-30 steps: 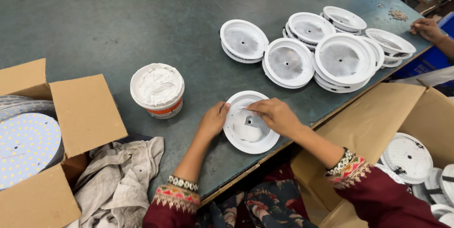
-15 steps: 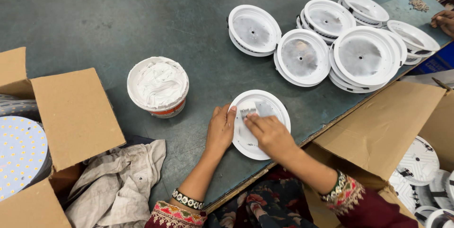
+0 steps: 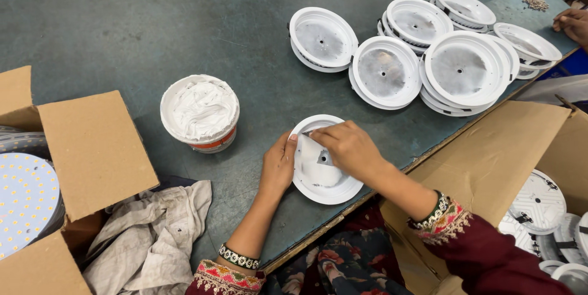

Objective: The person applies a white paste to the center of circular white plastic parts using a small metal spatula. They take parts from a cardboard box, spread the paste, and place the finished parts into a stack on the table.

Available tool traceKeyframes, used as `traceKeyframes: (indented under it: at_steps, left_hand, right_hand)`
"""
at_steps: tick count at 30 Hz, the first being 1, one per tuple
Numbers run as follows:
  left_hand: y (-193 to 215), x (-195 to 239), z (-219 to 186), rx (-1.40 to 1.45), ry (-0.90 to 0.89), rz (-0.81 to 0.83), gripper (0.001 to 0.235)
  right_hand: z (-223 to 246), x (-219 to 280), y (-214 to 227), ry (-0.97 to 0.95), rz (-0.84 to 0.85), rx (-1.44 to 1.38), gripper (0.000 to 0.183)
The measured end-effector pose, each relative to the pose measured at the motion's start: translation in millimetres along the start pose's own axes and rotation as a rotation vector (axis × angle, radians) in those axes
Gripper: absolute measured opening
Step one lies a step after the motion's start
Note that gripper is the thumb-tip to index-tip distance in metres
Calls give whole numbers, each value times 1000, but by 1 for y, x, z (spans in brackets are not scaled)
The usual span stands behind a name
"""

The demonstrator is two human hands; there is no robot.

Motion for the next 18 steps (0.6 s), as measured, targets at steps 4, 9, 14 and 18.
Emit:
traceKeyframes:
  at_steps: [4,9,14,18]
  left_hand:
    - [0,0,1,-31,24,-10,49]
    - [1,5,-5,-20,7,-22,50]
    - [1,3,-8,8,-28,-15,48]
    - [0,3,-4,14,-46,-8,47]
  right_hand:
    - [33,19,-11,79,58,119,39]
    - [74,56,5,239,45,139,42]
    - [26,49,26,203,25,-16,33]
    - [-20,18,28,124,28,-73,33]
Point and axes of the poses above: each hand's wrist, its own x-axis away from the middle knuckle, its own y-axis out of the back of the hand, z = x × y, the point moved 3 cm from there along -x, towards the middle knuckle, and after that the axes turned 2 degrees about z, right-handed, at the moved point
